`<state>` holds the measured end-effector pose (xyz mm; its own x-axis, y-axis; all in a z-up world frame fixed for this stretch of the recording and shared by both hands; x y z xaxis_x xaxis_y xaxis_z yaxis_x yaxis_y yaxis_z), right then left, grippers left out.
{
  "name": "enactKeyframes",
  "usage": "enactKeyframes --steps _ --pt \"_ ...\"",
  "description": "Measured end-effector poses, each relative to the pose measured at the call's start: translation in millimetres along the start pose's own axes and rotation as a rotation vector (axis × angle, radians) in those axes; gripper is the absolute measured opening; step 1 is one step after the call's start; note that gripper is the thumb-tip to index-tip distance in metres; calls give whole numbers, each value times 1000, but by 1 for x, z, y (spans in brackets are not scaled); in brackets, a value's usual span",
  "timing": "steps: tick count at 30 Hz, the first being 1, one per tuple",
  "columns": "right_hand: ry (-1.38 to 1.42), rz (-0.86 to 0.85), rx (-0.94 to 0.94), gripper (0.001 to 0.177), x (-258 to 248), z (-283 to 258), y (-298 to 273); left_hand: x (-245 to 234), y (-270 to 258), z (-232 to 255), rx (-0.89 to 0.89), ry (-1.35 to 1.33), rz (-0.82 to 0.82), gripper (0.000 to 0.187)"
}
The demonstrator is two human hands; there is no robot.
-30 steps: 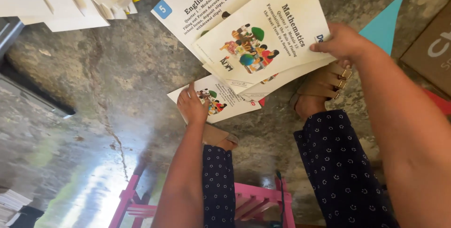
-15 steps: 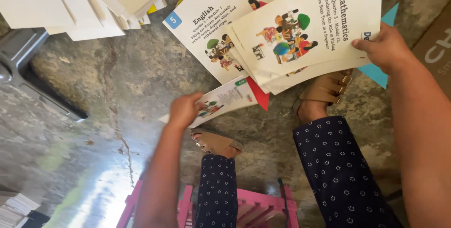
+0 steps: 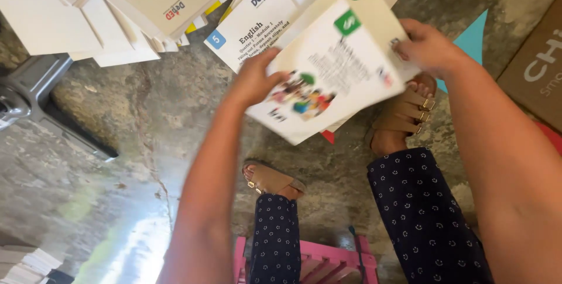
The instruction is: Cleaning and sorting educational booklets on a table and then on the floor
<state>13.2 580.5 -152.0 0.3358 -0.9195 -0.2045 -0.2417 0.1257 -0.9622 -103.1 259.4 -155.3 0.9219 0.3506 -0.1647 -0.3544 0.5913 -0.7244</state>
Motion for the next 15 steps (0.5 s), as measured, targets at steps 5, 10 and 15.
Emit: enactKeyframes --steps 5,10,15 --pt "-163 -49 54 50 -1 -20 -2 78 43 -31 -42 -159 622 37" --pt "-371 161 -177 48 14 26 44 71 21 -105 -204 31 1005 70" --pt "-251 217 -257 54 13 60 35 52 -10 -160 -749 -659 1117 112"
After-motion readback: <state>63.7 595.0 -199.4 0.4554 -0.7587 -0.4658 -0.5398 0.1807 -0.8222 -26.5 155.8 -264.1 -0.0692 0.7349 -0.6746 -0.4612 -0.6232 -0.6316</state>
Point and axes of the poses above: each hand's wrist, its own y-axis towards the middle knuckle, its own x-axis out of the palm, z = x × y, the point moved 7 cm from there along y, towards the middle knuckle, and after that the axes turned 9 degrees about -y, right-handed, at the moved point
